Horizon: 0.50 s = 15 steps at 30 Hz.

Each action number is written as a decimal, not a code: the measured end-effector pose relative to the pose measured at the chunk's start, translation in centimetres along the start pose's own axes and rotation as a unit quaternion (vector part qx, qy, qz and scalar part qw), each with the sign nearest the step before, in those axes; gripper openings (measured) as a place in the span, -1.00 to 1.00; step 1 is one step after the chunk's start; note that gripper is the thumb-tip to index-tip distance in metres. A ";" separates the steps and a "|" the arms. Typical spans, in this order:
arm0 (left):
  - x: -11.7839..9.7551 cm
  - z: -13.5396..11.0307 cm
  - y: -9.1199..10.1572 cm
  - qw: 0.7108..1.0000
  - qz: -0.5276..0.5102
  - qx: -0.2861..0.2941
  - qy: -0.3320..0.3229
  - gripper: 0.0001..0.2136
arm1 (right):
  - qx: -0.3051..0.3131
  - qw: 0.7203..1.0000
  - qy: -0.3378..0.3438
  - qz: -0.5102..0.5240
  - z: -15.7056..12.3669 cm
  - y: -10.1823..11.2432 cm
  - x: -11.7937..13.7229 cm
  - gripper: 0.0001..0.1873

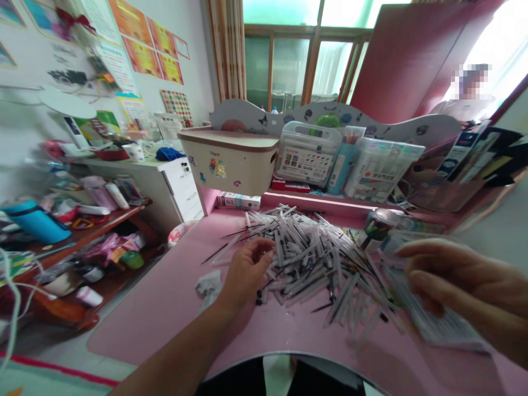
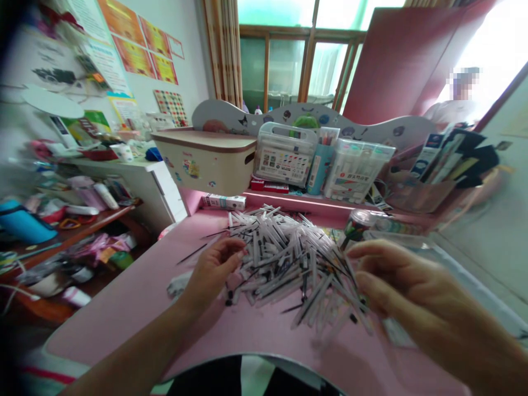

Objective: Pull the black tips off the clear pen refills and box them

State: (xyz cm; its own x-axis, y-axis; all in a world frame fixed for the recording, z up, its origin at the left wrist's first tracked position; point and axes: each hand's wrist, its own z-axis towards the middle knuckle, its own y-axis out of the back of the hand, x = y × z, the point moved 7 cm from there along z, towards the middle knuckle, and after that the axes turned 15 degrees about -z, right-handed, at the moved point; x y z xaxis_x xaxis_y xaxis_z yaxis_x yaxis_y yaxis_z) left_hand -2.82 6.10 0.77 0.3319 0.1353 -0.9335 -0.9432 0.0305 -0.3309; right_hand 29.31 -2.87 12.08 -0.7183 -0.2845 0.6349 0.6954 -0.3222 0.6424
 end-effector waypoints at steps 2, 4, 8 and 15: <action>-0.4 0.2 0.5 0.998 0.047 -0.001 -0.030 -0.84 | 0.167 0.985 0.038 -0.035 0.1 -6.2 2.2 -0.79; -0.8 0.4 0.8 0.993 0.106 0.000 -0.047 -0.84 | 0.206 0.973 0.066 -0.078 0.5 -10.0 3.2 -0.85; -1.6 0.9 1.1 0.969 0.235 0.015 -0.073 -0.87 | 0.199 0.956 0.114 -0.183 1.4 -14.9 2.1 -0.83; -1.7 1.6 1.1 0.867 0.488 0.067 -0.074 -0.82 | 0.096 0.935 0.180 -0.291 0.8 -17.5 -0.2 -0.67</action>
State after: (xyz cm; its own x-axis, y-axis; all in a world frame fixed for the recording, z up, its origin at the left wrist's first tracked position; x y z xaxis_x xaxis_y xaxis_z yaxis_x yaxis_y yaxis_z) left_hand -4.47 7.50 2.17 -0.6218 0.2864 -0.7290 -0.7704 -0.0563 0.6350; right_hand 17.29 3.57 1.02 -0.9133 -0.4072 -0.0094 0.1508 -0.3594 0.9209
